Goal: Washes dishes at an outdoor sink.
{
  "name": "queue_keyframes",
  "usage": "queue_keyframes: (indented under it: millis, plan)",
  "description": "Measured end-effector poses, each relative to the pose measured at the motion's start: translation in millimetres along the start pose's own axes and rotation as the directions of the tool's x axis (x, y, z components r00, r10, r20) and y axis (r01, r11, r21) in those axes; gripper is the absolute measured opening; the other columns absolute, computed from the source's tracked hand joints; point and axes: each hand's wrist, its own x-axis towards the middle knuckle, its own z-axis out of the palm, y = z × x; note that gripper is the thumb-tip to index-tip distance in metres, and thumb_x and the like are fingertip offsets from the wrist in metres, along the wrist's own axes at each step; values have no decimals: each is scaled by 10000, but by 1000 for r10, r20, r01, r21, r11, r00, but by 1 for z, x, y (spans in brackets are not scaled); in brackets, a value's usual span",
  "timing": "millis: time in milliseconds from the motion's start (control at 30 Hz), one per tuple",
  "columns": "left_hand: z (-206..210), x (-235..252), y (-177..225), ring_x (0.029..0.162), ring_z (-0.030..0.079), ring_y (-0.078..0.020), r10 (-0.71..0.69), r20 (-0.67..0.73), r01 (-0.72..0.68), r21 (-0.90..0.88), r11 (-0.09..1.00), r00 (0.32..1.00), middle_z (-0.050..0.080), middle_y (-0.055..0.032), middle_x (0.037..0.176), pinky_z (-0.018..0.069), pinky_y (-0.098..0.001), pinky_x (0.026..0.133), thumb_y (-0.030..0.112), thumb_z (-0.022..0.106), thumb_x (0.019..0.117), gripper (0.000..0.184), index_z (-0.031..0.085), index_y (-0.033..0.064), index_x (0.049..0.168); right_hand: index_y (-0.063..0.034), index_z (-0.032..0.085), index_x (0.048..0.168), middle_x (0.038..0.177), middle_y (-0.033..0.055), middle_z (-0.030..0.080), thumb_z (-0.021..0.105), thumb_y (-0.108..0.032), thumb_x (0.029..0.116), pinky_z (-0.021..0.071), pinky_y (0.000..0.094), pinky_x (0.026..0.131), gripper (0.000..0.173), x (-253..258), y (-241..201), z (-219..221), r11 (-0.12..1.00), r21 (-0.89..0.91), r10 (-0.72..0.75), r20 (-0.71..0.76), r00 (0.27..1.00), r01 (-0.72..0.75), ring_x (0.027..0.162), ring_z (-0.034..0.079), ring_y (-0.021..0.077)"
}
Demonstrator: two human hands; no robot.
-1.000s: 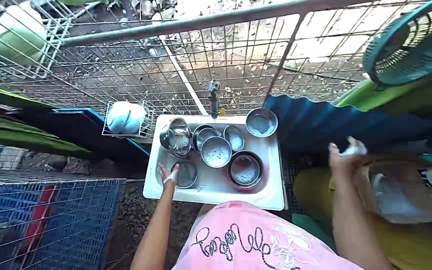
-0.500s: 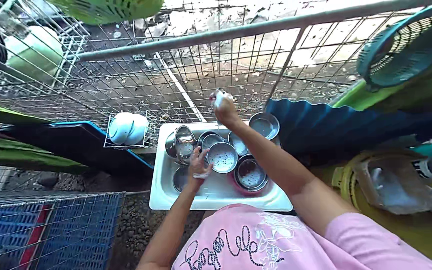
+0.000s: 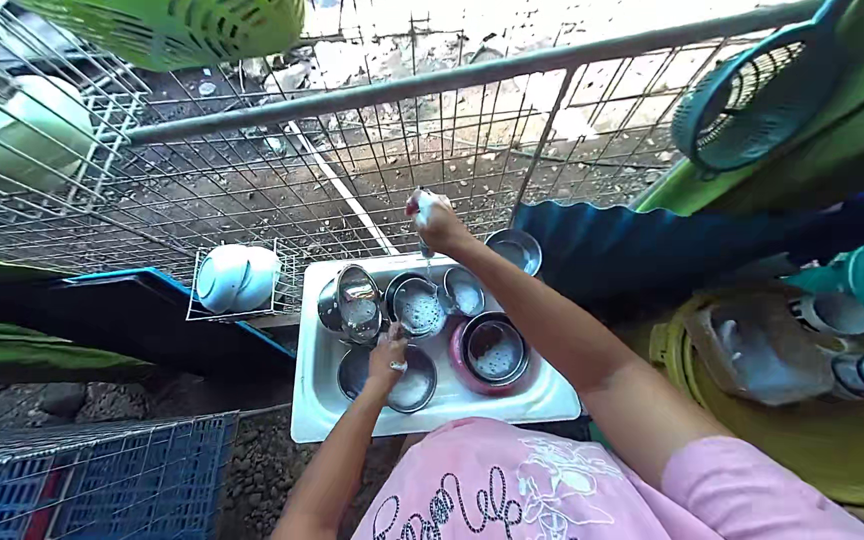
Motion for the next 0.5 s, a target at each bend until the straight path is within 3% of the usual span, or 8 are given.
queue_keyframes:
  millis: [100,167,233,300,367,433,467,500]
  plan:
    - [4,-6,-12,1434,412,-416,101,-13,-101,33,994,995,322,-154,1649,427,-551,1099,8,553,949,402,692,102,1314,64,649,1214,1224,269,661,489,-3,994,380,535,1133,281,0,-2,-2,1000,-16,-9,26,1000,10,1251,577,411]
    - [-1,-10,-6,1448,387,-435,166,-110,-171,-29,985,980,411,-210,1585,344,-601,1134,101,607,928,381,709,102,1295,63,654,1202,1215,267,664,491,2,985,390,533,1121,278,2,-1,-2,1000,-9,-16,8,1000,16,1238,585,409]
    - [-12,-7,10,1396,462,-446,256,-241,-284,-87,955,936,545,-257,1452,363,-587,1143,124,626,935,352,713,48,1267,63,647,1209,1226,271,657,499,-5,988,395,536,1118,275,2,0,-1,1000,-3,-19,4,1000,19,1244,579,416]
    - [-24,10,27,1349,526,-415,320,-209,-346,-107,932,924,606,-256,1372,389,-529,1153,93,611,946,378,673,10,1309,57,644,1218,1225,262,661,507,-26,995,395,532,1121,275,3,2,1,1000,-4,-27,-1,1000,27,1249,578,410]
    - [-34,38,39,1379,503,-389,315,-35,-317,-134,939,949,569,-241,1429,363,-517,1180,107,598,973,462,575,15,1424,52,637,1238,1237,257,658,542,-90,1006,389,534,1126,288,4,8,4,997,33,-67,-33,997,68,1250,577,402]
    - [-30,67,45,1369,514,-379,239,-44,-239,-350,906,970,561,-264,1427,377,-513,1172,77,593,978,472,544,-21,1437,58,565,1376,1379,273,592,550,-199,1038,369,527,1163,425,-3,18,10,976,179,-108,-110,988,126,1336,530,395]
    - [-30,80,51,1334,552,-334,123,-59,-136,-538,832,991,586,-258,1398,404,-464,1155,31,579,980,434,559,-47,1406,54,504,1445,1464,267,531,521,-207,1047,388,496,1167,476,-11,21,14,946,286,-105,-180,978,154,1376,508,364]
    - [-34,93,60,1220,618,-264,-27,-33,-5,-728,685,999,625,-236,1327,471,-391,1075,-13,552,987,378,573,-66,1361,38,441,1500,1535,251,463,483,-217,1057,421,470,1146,513,-21,24,20,908,380,-79,-256,964,175,1394,496,331]
